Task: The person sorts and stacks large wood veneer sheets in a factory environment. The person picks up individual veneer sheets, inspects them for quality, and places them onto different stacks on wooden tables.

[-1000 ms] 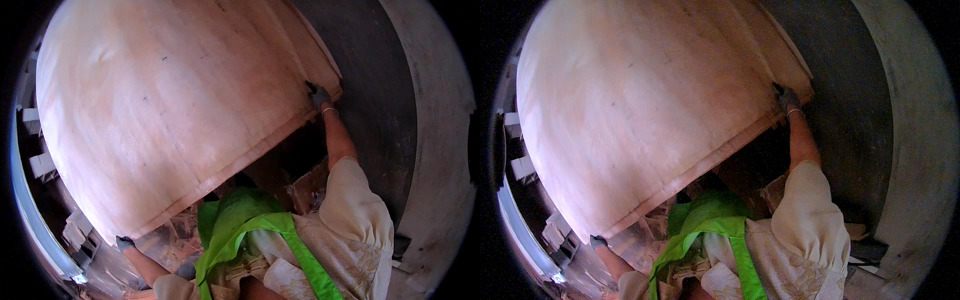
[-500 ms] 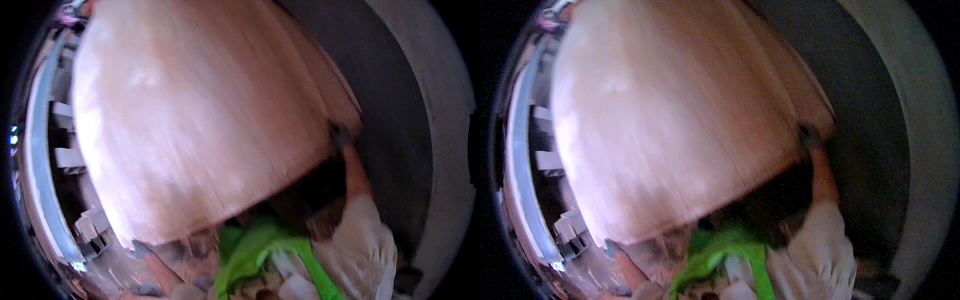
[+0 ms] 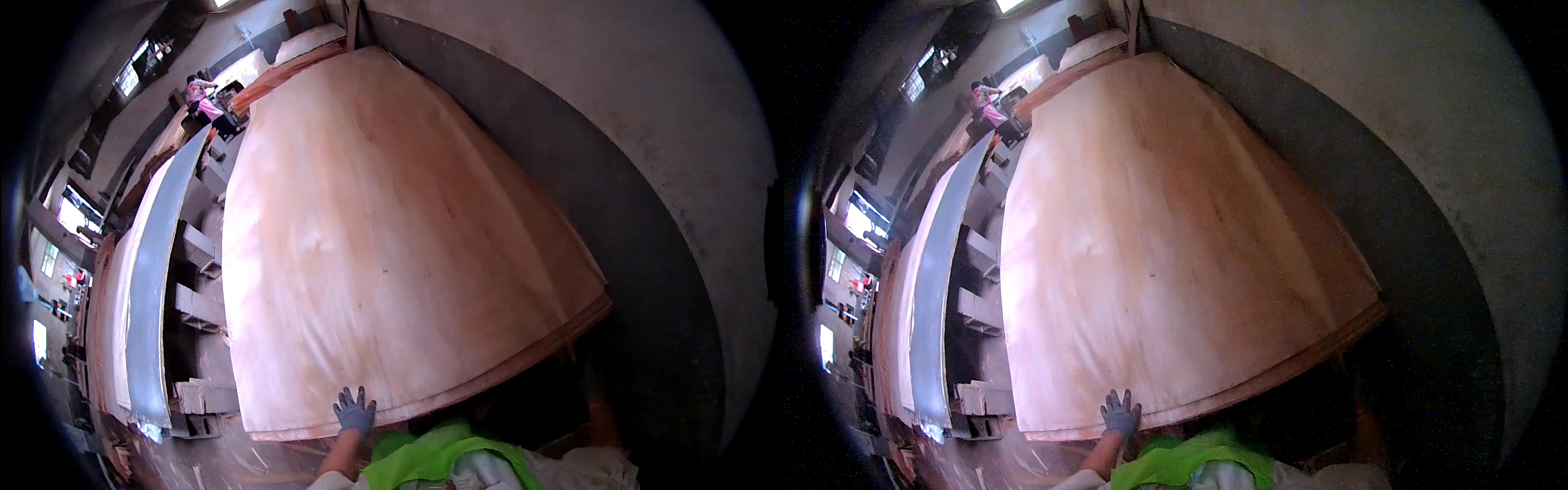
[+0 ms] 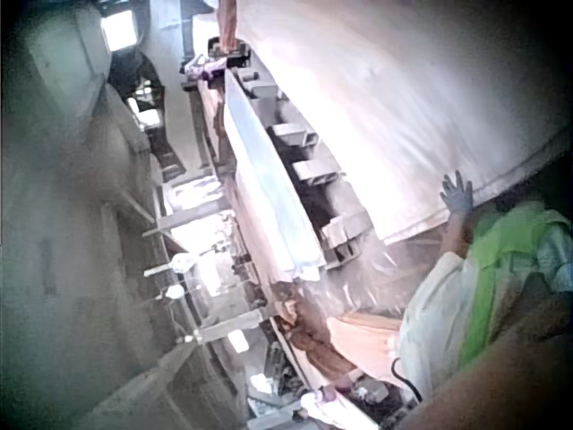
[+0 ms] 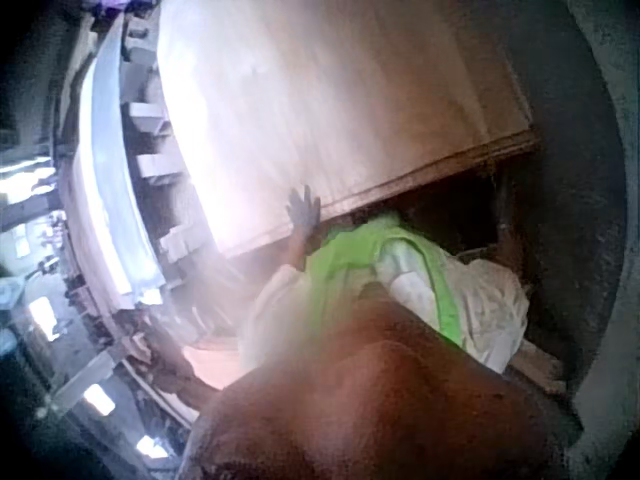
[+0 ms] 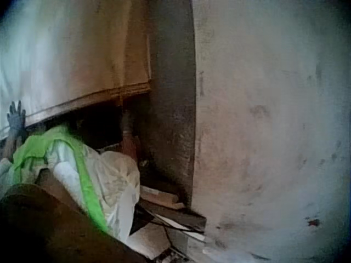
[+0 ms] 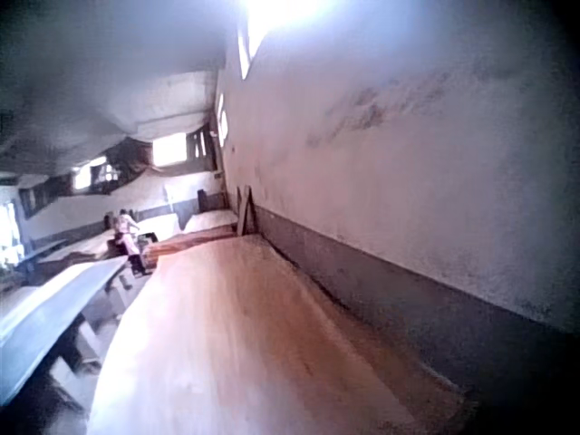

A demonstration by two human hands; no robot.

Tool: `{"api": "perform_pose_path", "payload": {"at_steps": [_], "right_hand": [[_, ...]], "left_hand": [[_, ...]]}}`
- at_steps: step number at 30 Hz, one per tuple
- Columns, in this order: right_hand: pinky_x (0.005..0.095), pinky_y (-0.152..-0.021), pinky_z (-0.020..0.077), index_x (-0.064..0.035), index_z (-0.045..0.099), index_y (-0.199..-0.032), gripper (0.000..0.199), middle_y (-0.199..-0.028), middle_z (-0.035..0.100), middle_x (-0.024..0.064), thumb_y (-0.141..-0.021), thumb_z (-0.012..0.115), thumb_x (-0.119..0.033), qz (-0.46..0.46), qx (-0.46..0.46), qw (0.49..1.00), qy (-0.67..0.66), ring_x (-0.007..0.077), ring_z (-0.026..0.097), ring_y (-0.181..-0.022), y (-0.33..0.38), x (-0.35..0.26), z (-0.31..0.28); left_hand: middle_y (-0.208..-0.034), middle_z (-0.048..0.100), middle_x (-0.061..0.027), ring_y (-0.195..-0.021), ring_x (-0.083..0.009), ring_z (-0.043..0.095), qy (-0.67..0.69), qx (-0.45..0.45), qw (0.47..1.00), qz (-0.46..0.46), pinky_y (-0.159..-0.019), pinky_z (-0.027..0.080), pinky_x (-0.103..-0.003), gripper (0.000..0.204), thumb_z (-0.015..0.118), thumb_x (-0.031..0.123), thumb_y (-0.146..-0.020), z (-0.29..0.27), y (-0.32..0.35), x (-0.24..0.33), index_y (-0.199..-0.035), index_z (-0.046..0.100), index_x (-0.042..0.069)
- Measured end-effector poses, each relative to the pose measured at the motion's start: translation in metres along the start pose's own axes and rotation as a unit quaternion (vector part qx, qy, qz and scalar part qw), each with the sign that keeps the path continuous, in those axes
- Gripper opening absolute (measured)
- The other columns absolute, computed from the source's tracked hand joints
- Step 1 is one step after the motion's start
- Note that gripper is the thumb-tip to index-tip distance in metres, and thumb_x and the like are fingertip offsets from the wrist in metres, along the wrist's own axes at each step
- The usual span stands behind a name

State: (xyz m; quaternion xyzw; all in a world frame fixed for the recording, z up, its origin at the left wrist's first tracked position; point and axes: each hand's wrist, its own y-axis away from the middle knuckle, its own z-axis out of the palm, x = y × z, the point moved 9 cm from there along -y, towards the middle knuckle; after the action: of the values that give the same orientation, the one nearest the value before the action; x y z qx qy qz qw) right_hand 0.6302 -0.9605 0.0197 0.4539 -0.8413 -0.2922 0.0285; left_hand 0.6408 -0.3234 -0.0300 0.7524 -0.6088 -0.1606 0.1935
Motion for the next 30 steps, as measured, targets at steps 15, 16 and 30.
{"api": "perform_pose_path", "payload": {"at_steps": [15,16,30], "right_hand": [[0.0339,-0.072,0.0412,-0.0014,0.056,-0.104,0.033,-0.098,0.055,0.0162,-0.085,0.054,-0.028,-0.013,0.055,0.991,-0.125,0.0261,0.052,-0.087,-0.025,0.062,-0.021],[0.0335,-0.071,0.0409,-0.0016,0.056,-0.103,0.032,-0.096,0.055,0.0154,-0.085,0.054,-0.028,-0.012,0.058,0.992,-0.115,0.0253,0.052,-0.085,-0.020,0.068,-0.027],[0.0277,-0.051,0.0365,-0.0050,0.059,-0.089,0.021,-0.070,0.051,0.0050,-0.086,0.055,-0.025,-0.142,0.033,0.960,-0.239,0.0149,0.046,-0.059,0.010,-0.056,0.008]], "left_hand": [[-0.147,0.012,-0.0138,-0.131,-0.0368,0.023,-0.068,-0.197,0.977,-0.038,-0.103,0.015,-0.057,0.061,0.030,0.054,-0.087,0.000,-0.011,-0.004,-0.140,0.020,0.028],[-0.147,0.013,-0.0135,-0.130,-0.0369,0.024,-0.067,-0.193,0.978,-0.032,-0.102,0.016,-0.057,0.060,0.030,0.054,-0.087,0.000,-0.009,-0.004,-0.140,0.020,0.028],[-0.141,0.027,-0.0128,-0.124,-0.0361,0.035,0.008,-0.125,0.991,-0.036,-0.093,0.027,-0.057,0.054,0.033,0.053,-0.086,-0.023,-0.007,0.001,-0.134,0.033,0.029]]}}
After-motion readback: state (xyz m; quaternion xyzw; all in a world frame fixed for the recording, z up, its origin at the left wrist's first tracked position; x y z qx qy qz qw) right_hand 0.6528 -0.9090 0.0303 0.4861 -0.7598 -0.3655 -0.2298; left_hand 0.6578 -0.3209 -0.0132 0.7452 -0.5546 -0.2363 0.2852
